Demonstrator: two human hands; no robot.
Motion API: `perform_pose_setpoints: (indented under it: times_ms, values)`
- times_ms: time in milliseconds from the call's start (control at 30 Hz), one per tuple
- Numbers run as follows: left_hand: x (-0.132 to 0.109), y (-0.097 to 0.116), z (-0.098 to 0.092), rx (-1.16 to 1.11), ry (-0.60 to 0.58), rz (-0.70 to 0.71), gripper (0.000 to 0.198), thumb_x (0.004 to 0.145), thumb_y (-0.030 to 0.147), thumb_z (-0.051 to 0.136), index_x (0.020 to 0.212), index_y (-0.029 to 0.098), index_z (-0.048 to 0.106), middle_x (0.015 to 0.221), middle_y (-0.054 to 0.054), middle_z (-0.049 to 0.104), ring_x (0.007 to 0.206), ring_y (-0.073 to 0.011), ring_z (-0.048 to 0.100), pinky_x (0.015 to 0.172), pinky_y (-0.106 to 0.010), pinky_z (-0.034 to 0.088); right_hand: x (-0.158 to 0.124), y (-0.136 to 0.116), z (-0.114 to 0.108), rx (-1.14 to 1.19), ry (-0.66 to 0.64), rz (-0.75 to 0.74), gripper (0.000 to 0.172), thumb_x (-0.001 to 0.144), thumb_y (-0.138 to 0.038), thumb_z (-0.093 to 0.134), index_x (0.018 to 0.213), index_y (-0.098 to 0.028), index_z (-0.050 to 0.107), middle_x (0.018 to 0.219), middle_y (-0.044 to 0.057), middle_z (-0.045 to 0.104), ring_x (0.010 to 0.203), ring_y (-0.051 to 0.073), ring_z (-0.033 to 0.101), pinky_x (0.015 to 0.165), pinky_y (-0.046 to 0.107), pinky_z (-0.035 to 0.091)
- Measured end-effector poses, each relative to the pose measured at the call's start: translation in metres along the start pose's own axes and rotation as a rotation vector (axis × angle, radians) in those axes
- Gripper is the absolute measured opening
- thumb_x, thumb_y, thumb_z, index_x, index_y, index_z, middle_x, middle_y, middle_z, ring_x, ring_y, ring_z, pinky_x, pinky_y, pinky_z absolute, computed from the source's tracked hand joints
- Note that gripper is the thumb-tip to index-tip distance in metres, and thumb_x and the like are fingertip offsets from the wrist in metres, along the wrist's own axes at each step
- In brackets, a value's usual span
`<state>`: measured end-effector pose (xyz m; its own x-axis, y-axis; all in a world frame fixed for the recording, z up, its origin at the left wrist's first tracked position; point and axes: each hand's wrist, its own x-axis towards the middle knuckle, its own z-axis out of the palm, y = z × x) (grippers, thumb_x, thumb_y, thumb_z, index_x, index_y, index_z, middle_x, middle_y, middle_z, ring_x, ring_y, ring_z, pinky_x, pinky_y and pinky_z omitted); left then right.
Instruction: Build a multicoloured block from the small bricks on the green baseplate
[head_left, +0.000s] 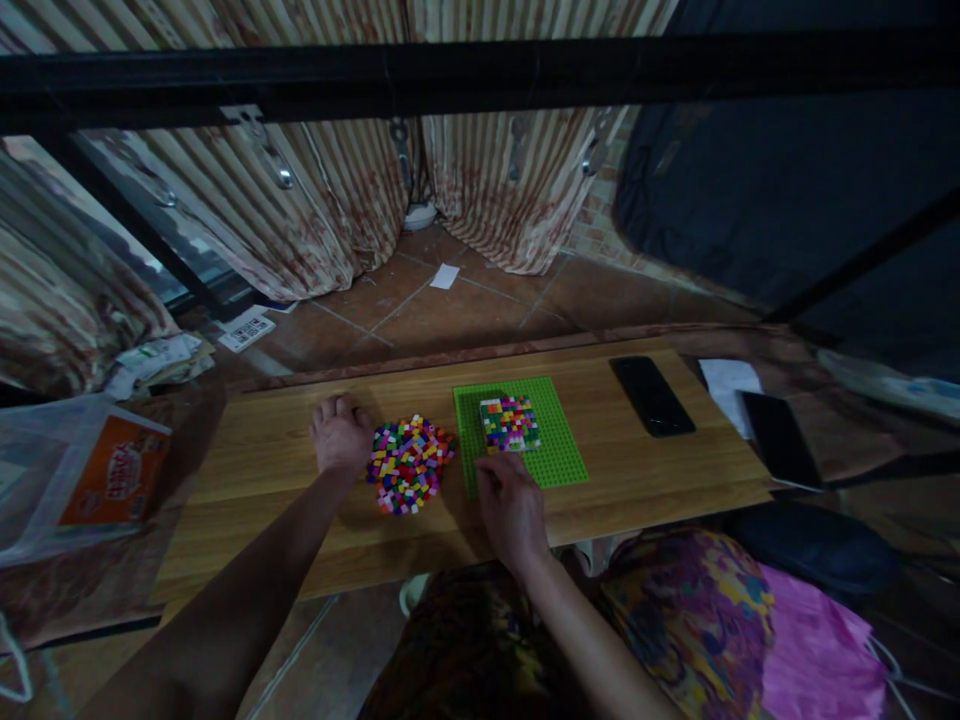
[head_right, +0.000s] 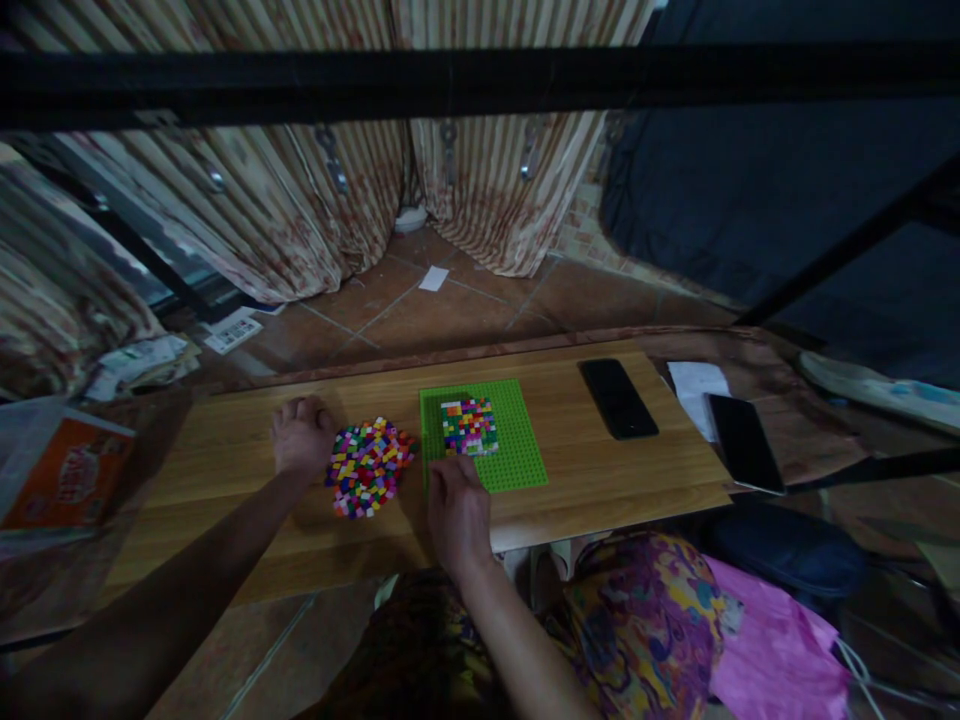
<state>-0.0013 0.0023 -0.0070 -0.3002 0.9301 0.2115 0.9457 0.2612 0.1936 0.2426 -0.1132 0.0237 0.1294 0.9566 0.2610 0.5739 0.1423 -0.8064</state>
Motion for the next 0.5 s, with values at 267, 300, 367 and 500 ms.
perform_pose_setpoints:
  times_ms: [267, 300, 367, 500]
  values:
    - [0.000, 0.000, 0.000, -0.010, -0.003, 0.001, 0.041, 0.089, 0.028, 0.040, 0.122, 0.014, 0.059, 0.128, -0.017, 0.058, 0.117, -0.0355, 0.049, 0.098, -0.049, 0.040, 0.020, 0.025, -0.028, -0.001, 0.162, 0.059, 0.018, 0.088, -0.018, 0.053, 0.091, -0.017, 0.070, 0.091, 0.008, 0.068, 0.081, 0.019, 0.066, 0.072, 0.030, 0.053]
    - [0.000, 0.001, -0.001, -0.007, -0.007, 0.000, 0.041, 0.089, 0.028, 0.040, 0.122, 0.014, 0.060, 0.128, -0.017, 0.058, 0.117, -0.0357, 0.049, 0.098, -0.049, 0.041, 0.023, 0.026, -0.029, -0.015, 0.164, 0.055, 0.018, 0.087, -0.017, 0.053, 0.093, -0.017, 0.070, 0.092, 0.009, 0.069, 0.082, 0.019, 0.066, 0.073, 0.031, 0.053]
    - [0.000, 0.002, -0.003, 0.000, -0.010, 0.001, 0.041, 0.089, 0.027, 0.040, 0.121, 0.013, 0.060, 0.128, -0.017, 0.058, 0.117, -0.0360, 0.049, 0.098, -0.049, 0.041, 0.029, 0.027, -0.030, -0.052, 0.162, 0.045, 0.021, 0.086, -0.015, 0.053, 0.098, -0.016, 0.069, 0.096, 0.010, 0.070, 0.084, 0.020, 0.066, 0.076, 0.032, 0.053]
    - [0.000, 0.003, -0.005, -0.002, -0.013, 0.005, 0.042, 0.089, 0.027, 0.039, 0.122, 0.012, 0.060, 0.128, -0.017, 0.058, 0.116, -0.0360, 0.049, 0.099, -0.049, 0.040, 0.036, 0.025, -0.027, -0.151, 0.127, 0.002, 0.024, 0.087, -0.013, 0.051, 0.102, -0.016, 0.069, 0.097, 0.010, 0.072, 0.088, 0.022, 0.067, 0.080, 0.035, 0.053]
